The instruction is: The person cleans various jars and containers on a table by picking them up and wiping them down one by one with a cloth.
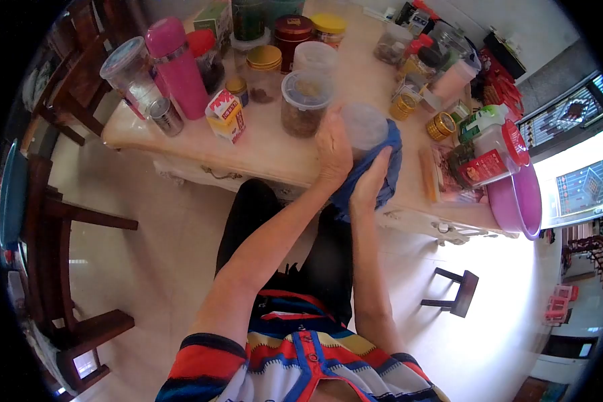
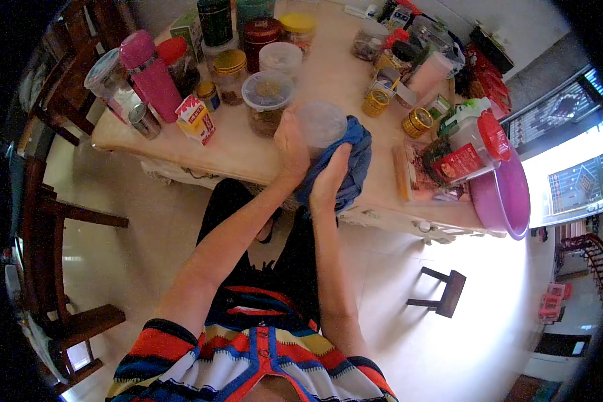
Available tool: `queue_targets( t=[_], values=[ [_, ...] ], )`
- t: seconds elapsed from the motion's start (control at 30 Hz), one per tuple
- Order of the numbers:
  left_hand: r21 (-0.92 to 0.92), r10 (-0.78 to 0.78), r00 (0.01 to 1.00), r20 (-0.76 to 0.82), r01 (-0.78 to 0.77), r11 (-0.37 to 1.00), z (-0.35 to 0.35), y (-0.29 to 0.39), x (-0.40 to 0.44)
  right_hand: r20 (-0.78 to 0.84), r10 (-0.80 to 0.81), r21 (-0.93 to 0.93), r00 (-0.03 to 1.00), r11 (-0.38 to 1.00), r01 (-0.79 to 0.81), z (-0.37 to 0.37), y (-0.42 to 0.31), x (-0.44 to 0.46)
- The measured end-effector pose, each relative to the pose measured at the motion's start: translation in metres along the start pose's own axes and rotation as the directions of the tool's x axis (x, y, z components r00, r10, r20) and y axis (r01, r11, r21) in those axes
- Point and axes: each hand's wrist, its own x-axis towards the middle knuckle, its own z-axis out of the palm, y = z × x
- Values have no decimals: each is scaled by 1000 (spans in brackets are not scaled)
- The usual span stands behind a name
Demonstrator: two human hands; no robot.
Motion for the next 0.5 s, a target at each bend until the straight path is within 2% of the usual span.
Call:
queue_targets(
  t=[0.03,0.07,0.1,0.13,0.17,0.2,0.23,0.3,0.37,0.4,0.43,0.47,0.5],
  values=[
    [-1,1,1000,2,-1,1000,-2,3,1,17,-175,30,984,984,175,4,3,-5],
    [50,9,999,33,-11,999,-5,6,2,-8,-400,-191,917,900,391,12,0,-10],
    [100,16,998,64,-23,995,-7,9,2,-9,-401,-192,916,900,392,13,-8,-13],
    [143,20,995,97,-33,989,-9,13,3,202,-495,-450,845,720,529,12,-17,-16],
    [178,30,992,125,-52,983,-9,15,3,425,-500,-620,754,446,645,14,-30,-18],
    [206,41,987,153,-73,976,-9,16,2,457,-451,-538,766,546,643,17,-40,-11],
    [238,60,985,159,-97,967,-9,17,2,461,-455,-535,762,542,648,22,-52,-4],
    [317,121,979,164,-168,933,-9,13,-1,602,-400,-626,691,300,720,30,-73,7],
    [482,291,947,133,-318,816,-7,7,-2,608,-362,-650,706,284,705,35,-77,19],
    [555,389,913,126,-389,735,-7,5,-1,634,-237,-696,736,239,677,36,-77,28],
    [513,298,948,115,-313,799,-9,5,-2,644,-107,-735,757,189,652,39,-78,37],
    [421,140,983,119,-177,890,-10,12,-1,641,-55,-743,766,208,637,42,-79,45],
    [246,-150,976,157,108,963,-12,21,0,644,-57,-739,763,210,640,42,-72,60]
  ],
)
